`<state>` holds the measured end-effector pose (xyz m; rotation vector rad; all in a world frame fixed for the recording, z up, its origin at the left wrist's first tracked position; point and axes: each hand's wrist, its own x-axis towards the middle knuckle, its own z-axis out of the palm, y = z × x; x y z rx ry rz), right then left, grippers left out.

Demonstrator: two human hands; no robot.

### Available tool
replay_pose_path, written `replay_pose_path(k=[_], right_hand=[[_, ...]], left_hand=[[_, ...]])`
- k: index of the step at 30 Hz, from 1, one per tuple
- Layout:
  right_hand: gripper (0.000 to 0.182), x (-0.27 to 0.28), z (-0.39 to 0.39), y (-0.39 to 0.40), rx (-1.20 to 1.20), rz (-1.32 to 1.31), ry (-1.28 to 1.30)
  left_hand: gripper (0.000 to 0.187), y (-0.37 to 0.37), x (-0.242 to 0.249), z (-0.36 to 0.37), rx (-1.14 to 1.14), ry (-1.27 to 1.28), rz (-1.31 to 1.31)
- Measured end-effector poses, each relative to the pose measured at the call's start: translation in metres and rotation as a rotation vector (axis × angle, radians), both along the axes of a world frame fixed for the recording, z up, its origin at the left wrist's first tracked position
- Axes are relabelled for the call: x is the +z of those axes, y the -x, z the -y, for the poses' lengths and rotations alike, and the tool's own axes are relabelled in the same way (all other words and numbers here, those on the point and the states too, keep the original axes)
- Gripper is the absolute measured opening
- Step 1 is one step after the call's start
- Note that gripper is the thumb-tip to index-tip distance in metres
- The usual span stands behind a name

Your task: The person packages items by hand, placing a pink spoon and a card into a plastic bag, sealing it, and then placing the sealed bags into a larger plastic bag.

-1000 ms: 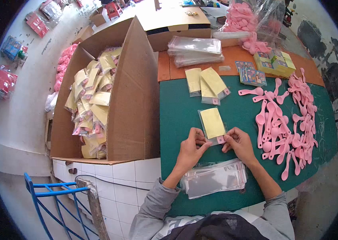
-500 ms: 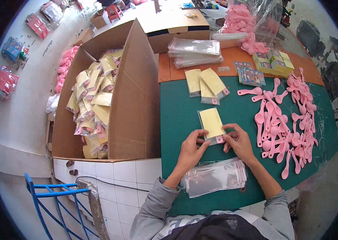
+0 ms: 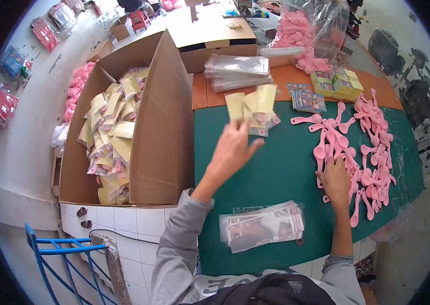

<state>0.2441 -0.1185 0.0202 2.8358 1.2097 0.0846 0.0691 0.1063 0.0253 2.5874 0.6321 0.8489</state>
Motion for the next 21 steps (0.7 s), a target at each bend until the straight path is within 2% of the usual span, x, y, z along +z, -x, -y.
replay_pose_path(k=[2, 3, 4, 5, 7, 12, 15, 16, 19, 21], right_hand=[[0.040, -0.006, 0.000, -0.005, 0.009, 0.008, -0.005], [0.040, -0.010, 0.001, -0.008, 0.015, 0.009, -0.005], [0.039, -0.012, 0.002, -0.010, 0.039, 0.028, -0.029], [0.038, -0.015, 0.003, -0.012, 0.066, 0.049, -0.051], [0.034, -0.015, 0.003, -0.013, 0.075, 0.045, -0.071], [0.023, -0.021, 0.010, -0.026, 0.074, -0.093, -0.139], [0.022, -0.009, 0.016, -0.039, 0.135, -0.372, -0.385], [0.010, -0.009, 0.018, -0.042, 0.198, -0.333, -0.430], [0.016, 0.017, 0.018, -0.023, 0.248, -0.540, -0.487], [0.022, 0.034, 0.013, -0.006, 0.426, -0.530, -0.493]], left_hand=[[0.036, 0.012, -0.007, 0.030, -0.339, 0.262, -0.101], [0.036, 0.019, -0.005, 0.053, -0.406, 0.438, -0.274], [0.037, 0.029, -0.018, 0.076, -0.473, 0.419, -0.257], [0.036, 0.034, -0.014, 0.095, -0.474, 0.445, -0.362], [0.032, 0.039, -0.029, 0.115, -0.436, 0.273, -0.242], [0.023, 0.036, -0.037, 0.098, -0.503, 0.637, -0.216], [0.018, 0.040, -0.029, 0.090, -0.478, 0.858, -0.208], [0.017, 0.041, -0.028, 0.089, -0.474, 0.900, -0.177], [0.014, 0.042, -0.033, 0.087, -0.476, 0.950, -0.057], [0.012, 0.040, -0.033, 0.085, -0.482, 0.918, -0.023]])
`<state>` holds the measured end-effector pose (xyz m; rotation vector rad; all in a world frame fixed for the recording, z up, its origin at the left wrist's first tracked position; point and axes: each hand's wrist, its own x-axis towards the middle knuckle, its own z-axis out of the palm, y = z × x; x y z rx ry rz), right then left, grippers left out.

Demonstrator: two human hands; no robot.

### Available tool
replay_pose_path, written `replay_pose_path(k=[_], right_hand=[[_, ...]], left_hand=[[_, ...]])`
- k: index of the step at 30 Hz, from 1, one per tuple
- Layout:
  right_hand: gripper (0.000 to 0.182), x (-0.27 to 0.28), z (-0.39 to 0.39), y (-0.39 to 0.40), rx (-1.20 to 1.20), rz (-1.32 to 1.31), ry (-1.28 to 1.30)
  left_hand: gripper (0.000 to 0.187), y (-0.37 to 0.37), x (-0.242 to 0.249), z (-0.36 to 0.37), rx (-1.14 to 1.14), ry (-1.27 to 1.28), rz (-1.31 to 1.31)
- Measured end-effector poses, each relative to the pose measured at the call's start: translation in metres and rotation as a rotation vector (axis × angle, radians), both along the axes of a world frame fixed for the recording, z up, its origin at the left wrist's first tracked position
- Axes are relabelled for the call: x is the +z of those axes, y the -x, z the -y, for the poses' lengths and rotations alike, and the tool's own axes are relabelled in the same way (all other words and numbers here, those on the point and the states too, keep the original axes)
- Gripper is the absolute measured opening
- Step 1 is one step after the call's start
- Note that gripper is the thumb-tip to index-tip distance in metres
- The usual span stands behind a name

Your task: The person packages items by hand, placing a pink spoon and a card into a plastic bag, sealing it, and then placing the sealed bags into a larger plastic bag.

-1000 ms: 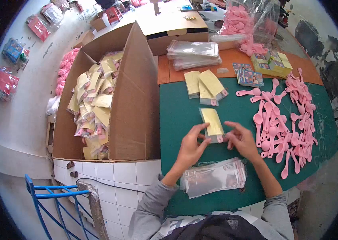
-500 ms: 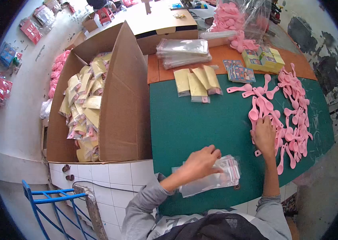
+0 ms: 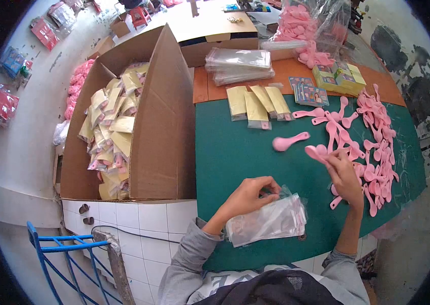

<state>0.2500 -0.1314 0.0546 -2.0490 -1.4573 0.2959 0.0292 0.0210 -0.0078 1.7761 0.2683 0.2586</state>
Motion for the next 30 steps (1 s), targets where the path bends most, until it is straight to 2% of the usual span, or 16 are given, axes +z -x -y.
replay_pose_path(k=[1, 2, 4, 5, 8, 11, 14, 17, 20, 23, 27, 29, 30], right_hand=[[0.025, 0.006, -0.002, 0.008, 0.080, 0.022, -0.028], [0.026, 0.012, -0.005, 0.015, 0.077, -0.138, -0.022], [0.029, 0.018, -0.007, 0.026, 0.075, -0.458, -0.009], [0.030, 0.005, -0.009, 0.025, 0.076, -0.521, -0.112], [0.026, 0.005, -0.015, 0.039, -0.092, -0.625, -0.171], [0.022, -0.002, -0.018, 0.043, -0.111, -0.657, -0.258], [0.027, -0.002, -0.020, 0.050, -0.137, -0.659, -0.338], [0.028, -0.004, -0.019, 0.050, -0.105, -0.585, -0.263], [0.030, 0.001, -0.020, 0.056, -0.106, -0.649, -0.254], [0.032, -0.007, -0.019, 0.058, -0.018, -0.590, -0.136], [0.032, -0.006, -0.025, 0.064, 0.190, -0.256, -0.151], [0.030, -0.012, -0.025, 0.067, 0.049, -0.454, -0.193], [0.029, -0.015, -0.025, 0.068, -0.021, -0.553, -0.213]], left_hand=[[0.012, -0.001, 0.001, -0.001, -0.002, -0.037, -0.001], [0.012, -0.001, 0.002, -0.002, -0.003, -0.073, -0.003], [0.013, 0.000, -0.009, -0.001, 0.001, 0.192, 0.065], [0.013, 0.000, -0.013, -0.001, 0.005, 0.324, 0.100], [0.016, 0.001, -0.001, -0.005, 0.055, 0.349, -0.062], [0.017, 0.002, 0.002, -0.008, 0.077, 0.468, -0.047], [0.019, 0.002, 0.002, -0.009, 0.111, 0.470, -0.079], [0.023, 0.002, -0.002, -0.008, 0.123, 0.432, -0.077], [0.025, 0.001, 0.001, -0.006, 0.124, 0.450, -0.094], [0.026, 0.001, -0.004, -0.003, 0.051, 0.510, -0.029], [0.028, -0.002, -0.005, 0.004, 0.094, 0.474, 0.042], [0.028, -0.004, -0.008, 0.008, 0.179, 0.442, 0.113], [0.027, -0.002, -0.006, 0.003, 0.153, 0.357, 0.037]])
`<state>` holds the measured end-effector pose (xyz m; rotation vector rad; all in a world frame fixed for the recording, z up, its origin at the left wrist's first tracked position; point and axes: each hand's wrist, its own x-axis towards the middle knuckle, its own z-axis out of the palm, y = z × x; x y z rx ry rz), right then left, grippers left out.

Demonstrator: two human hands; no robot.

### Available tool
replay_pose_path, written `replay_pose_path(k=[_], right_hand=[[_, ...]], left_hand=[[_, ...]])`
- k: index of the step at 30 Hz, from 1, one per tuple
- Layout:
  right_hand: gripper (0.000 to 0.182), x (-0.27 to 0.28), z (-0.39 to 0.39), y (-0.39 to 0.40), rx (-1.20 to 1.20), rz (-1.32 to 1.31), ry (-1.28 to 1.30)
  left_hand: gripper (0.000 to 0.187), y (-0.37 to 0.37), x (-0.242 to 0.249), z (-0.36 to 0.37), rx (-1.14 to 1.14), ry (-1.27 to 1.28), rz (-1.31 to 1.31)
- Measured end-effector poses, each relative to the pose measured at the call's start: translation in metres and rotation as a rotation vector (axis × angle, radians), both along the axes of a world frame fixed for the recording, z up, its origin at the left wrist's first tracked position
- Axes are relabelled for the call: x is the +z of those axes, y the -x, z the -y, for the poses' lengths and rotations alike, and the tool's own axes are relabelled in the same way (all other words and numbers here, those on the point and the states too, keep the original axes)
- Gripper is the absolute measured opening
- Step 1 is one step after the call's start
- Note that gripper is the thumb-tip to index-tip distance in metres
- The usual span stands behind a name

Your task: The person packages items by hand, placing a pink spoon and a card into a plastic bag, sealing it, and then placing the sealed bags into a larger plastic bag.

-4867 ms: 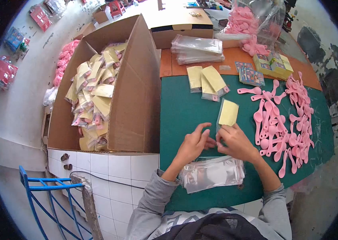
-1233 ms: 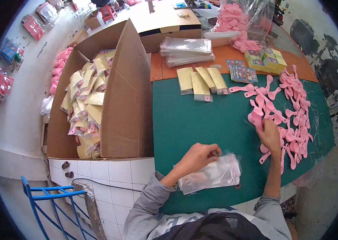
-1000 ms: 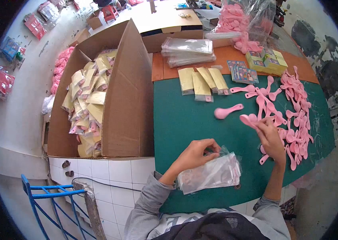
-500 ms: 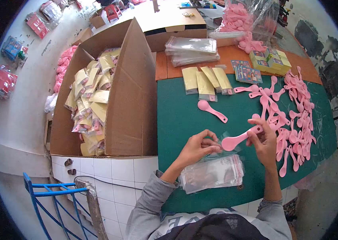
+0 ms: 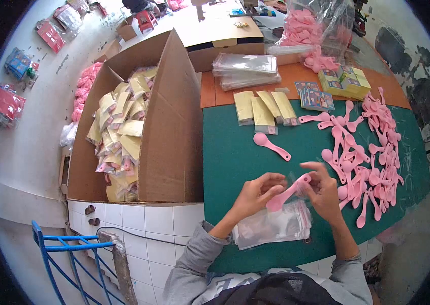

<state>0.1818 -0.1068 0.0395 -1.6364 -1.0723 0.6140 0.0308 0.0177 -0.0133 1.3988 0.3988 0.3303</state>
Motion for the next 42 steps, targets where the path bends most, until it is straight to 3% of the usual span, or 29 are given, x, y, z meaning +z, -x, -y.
replay_pose_path(k=[2, 6, 9, 11, 13, 17, 20, 24, 25, 26, 27, 29, 32, 33, 36, 39, 42], right_hand=[[0.029, -0.009, 0.001, -0.002, -0.086, -0.028, -0.064], [0.027, -0.020, 0.002, -0.004, -0.112, 0.078, -0.184], [0.038, -0.016, 0.003, -0.007, 0.005, 0.122, -0.281], [0.052, -0.006, -0.004, -0.006, 0.166, 0.261, -0.285], [0.067, -0.005, -0.006, -0.005, 0.366, 0.370, -0.211], [0.067, 0.003, -0.011, 0.010, 0.416, 0.325, -0.259], [0.066, 0.011, -0.015, -0.003, 0.312, 0.206, -0.337], [0.049, 0.023, -0.050, -0.081, -0.022, 0.486, -0.137], [0.046, 0.008, -0.064, -0.119, -0.149, 0.487, -0.072], [0.044, -0.014, -0.077, -0.167, -0.266, 0.686, -0.011], [0.042, -0.036, -0.089, -0.209, -0.384, 0.881, 0.050], [0.042, -0.064, -0.105, -0.253, -0.510, 0.972, 0.173], [0.043, -0.116, -0.116, -0.292, -0.521, 0.991, 0.325], [0.041, -0.073, -0.117, -0.251, -0.571, 0.778, 0.501], [0.032, -0.087, -0.118, -0.256, -0.706, 1.287, 0.236], [0.021, -0.090, -0.112, -0.255, -0.639, 0.997, 0.005], [0.013, -0.039, -0.096, -0.197, -0.558, 0.764, -0.035]], left_hand=[[0.027, 0.007, 0.009, -0.011, -0.079, -0.157, -0.152], [0.025, 0.010, 0.012, -0.007, -0.017, -0.231, -0.146], [0.023, 0.007, 0.013, -0.007, 0.026, -0.160, -0.077], [0.023, 0.005, 0.010, -0.004, 0.079, 0.009, 0.059], [0.023, 0.004, 0.016, -0.001, 0.089, 0.014, 0.104], [0.021, 0.006, 0.016, -0.005, 0.005, 0.056, 0.110], [0.021, 0.006, 0.023, -0.007, 0.075, 0.122, 0.201], [0.020, 0.013, 0.029, -0.012, 0.041, 0.010, 0.457], [0.019, 0.014, 0.034, -0.014, 0.029, -0.073, 0.531], [0.019, 0.014, 0.038, -0.016, 0.020, -0.159, 0.605], [0.019, 0.015, 0.042, -0.017, 0.026, -0.144, 0.643], [0.020, 0.024, 0.040, -0.016, 0.029, -0.057, 0.604], [0.022, 0.031, 0.049, -0.016, 0.083, -0.036, 0.537], [0.021, 0.037, 0.044, -0.018, 0.077, -0.002, 0.509], [0.022, 0.038, 0.039, -0.020, 0.089, 0.089, 0.492], [0.022, 0.038, 0.043, -0.022, 0.088, 0.054, 0.386], [0.022, 0.038, 0.046, -0.025, 0.082, 0.096, 0.254]])
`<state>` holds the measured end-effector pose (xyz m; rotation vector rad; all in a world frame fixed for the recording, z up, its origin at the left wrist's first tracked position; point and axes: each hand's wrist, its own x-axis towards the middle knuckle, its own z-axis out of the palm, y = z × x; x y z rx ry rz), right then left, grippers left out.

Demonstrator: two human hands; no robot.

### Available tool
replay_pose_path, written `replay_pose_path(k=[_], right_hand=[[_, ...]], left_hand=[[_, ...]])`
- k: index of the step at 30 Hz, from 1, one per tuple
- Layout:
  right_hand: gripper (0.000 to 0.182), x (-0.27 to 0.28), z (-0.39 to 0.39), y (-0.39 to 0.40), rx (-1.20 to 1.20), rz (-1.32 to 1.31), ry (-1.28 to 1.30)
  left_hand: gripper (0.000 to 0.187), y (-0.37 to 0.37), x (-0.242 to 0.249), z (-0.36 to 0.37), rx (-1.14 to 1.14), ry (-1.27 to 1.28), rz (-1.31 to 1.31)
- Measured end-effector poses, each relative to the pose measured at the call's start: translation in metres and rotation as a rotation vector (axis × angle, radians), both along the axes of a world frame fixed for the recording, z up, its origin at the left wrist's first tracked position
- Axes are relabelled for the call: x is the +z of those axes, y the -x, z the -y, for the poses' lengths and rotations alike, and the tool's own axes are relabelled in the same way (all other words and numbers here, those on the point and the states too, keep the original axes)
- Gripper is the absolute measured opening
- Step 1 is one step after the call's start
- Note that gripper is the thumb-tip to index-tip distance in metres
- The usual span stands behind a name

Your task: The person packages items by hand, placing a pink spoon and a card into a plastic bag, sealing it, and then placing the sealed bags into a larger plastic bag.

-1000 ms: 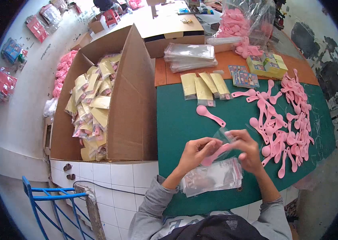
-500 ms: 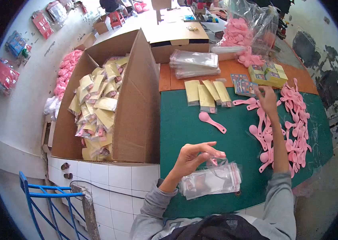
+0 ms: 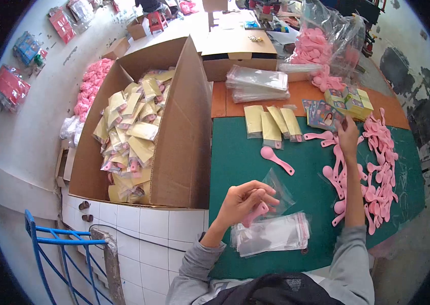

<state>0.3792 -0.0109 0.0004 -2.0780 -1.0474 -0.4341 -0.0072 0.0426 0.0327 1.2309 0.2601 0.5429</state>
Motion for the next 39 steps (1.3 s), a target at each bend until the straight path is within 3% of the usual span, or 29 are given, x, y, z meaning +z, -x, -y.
replay_pose_path(k=[2, 4, 6, 10, 13, 16, 19, 22, 25, 28, 31, 34, 39], right_hand=[[0.019, 0.061, 0.024, 0.081, 0.367, -0.686, -0.206], [0.020, 0.082, 0.050, 0.120, 0.530, -0.850, -0.166], [0.020, 0.112, 0.071, 0.154, 0.538, -0.792, 0.086], [0.022, 0.122, 0.085, 0.173, 0.633, -0.515, 0.275], [0.028, 0.122, 0.088, 0.172, 0.650, -0.243, 0.328], [0.028, 0.126, 0.092, 0.179, 0.659, -0.228, 0.437], [0.028, 0.119, 0.089, 0.182, 0.776, -0.320, 0.495], [0.029, 0.097, 0.083, 0.185, 0.838, -0.325, 0.500], [0.031, 0.091, 0.079, 0.189, 0.755, -0.239, 0.642], [0.030, 0.067, 0.075, 0.182, 0.939, -0.298, 0.470], [0.028, 0.060, 0.067, 0.172, 1.031, -0.480, 0.540], [0.027, 0.047, 0.061, 0.165, 0.945, -0.693, 0.456], [0.014, 0.031, 0.060, 0.147, 0.720, -0.942, 0.279]], left_hand=[[0.022, -0.004, 0.000, 0.000, -0.011, 0.049, -0.043], [0.021, -0.014, -0.001, 0.001, -0.015, 0.069, -0.053], [0.021, -0.021, -0.003, 0.003, -0.031, -0.011, -0.116], [0.021, -0.023, 0.002, 0.002, -0.031, -0.211, -0.252], [0.021, -0.026, 0.000, 0.004, -0.009, -0.121, -0.206], [0.017, -0.027, 0.004, 0.006, -0.033, -0.331, -0.393], [0.019, -0.033, 0.003, 0.011, -0.052, -0.484, -0.305], [0.023, -0.037, 0.004, 0.014, -0.041, -0.490, -0.250], [0.024, -0.037, 0.006, 0.018, 0.050, -0.536, -0.335], [0.027, -0.041, -0.007, 0.022, 0.127, -0.615, -0.441], [0.035, -0.039, -0.004, 0.019, 0.110, -0.866, -0.716], [0.043, -0.030, -0.005, 0.012, 0.153, -0.856, -0.679], [0.045, -0.001, -0.022, -0.011, 0.109, -0.425, -0.416]])
